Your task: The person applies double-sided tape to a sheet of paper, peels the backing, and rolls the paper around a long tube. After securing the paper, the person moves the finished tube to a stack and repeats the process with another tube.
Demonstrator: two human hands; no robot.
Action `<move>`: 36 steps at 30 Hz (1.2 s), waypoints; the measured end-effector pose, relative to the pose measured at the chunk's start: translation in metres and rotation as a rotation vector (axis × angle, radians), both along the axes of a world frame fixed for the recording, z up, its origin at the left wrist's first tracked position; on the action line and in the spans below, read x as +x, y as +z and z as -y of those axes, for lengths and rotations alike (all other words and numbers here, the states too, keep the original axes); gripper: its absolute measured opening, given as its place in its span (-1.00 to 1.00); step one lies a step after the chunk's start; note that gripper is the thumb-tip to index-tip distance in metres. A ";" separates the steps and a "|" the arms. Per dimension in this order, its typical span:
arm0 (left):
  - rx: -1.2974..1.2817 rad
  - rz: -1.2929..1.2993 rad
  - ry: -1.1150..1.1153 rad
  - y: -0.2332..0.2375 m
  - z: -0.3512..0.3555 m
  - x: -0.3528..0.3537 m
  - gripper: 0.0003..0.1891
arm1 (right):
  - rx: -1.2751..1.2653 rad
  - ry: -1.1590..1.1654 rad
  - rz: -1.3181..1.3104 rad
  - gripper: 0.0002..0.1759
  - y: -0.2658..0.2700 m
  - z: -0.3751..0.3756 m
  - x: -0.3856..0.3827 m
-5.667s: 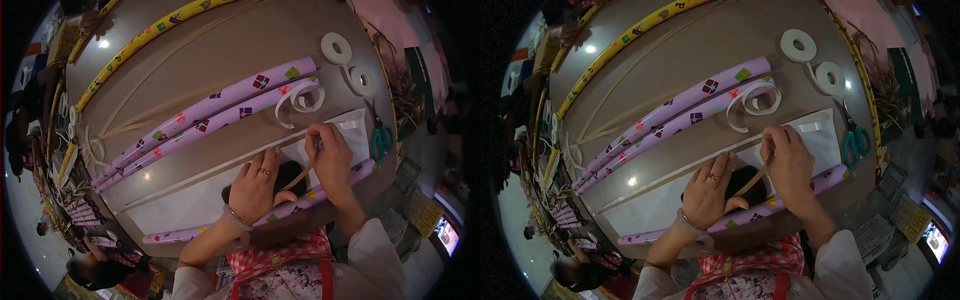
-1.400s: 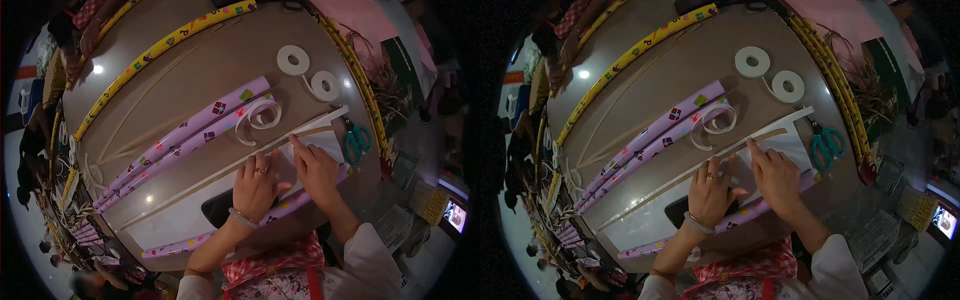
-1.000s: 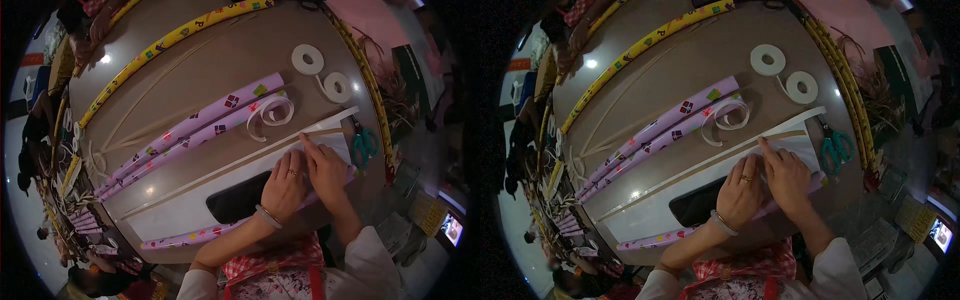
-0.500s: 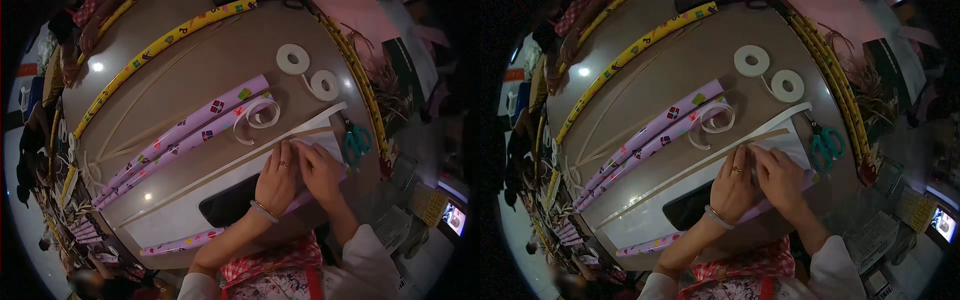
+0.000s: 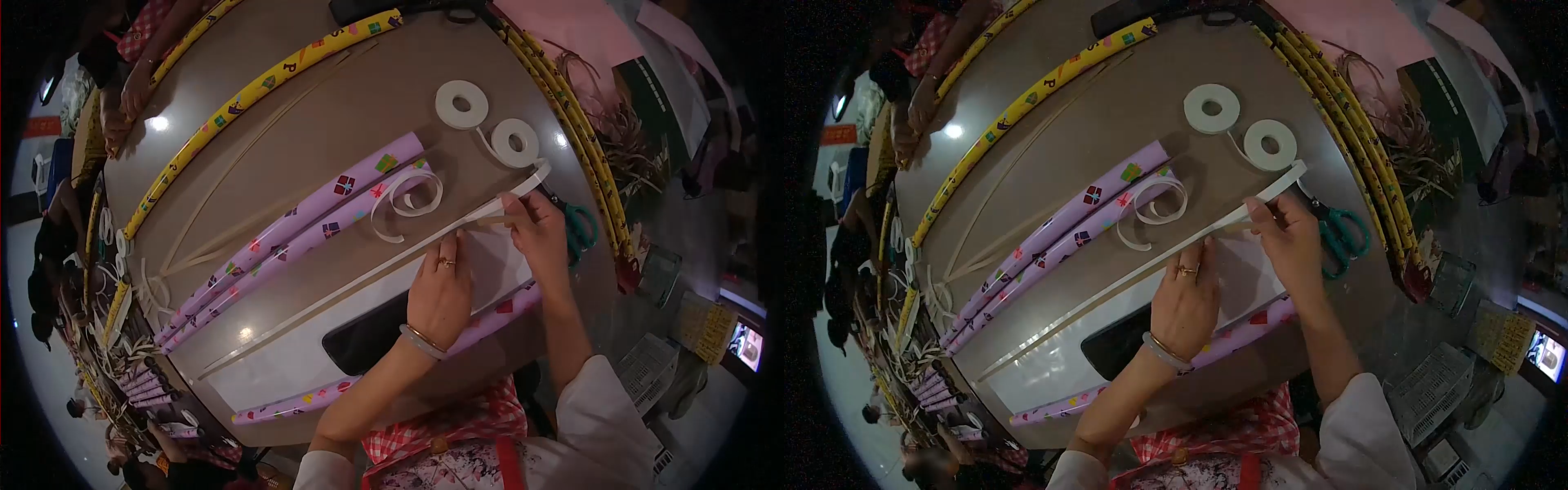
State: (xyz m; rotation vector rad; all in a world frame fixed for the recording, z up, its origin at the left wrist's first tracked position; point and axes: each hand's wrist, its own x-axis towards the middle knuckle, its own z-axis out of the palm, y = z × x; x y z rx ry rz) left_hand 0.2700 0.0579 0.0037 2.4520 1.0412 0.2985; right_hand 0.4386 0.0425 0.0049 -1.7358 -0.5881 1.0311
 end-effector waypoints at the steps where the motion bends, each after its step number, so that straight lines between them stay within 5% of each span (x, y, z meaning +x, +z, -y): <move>1: 0.022 -0.013 -0.006 -0.001 0.000 0.000 -0.46 | 0.007 -0.042 -0.014 -0.72 0.002 0.000 0.002; 36: 0.042 -0.028 0.006 -0.002 -0.002 0.002 -0.45 | 0.093 -0.295 -0.026 -0.73 0.005 -0.020 0.094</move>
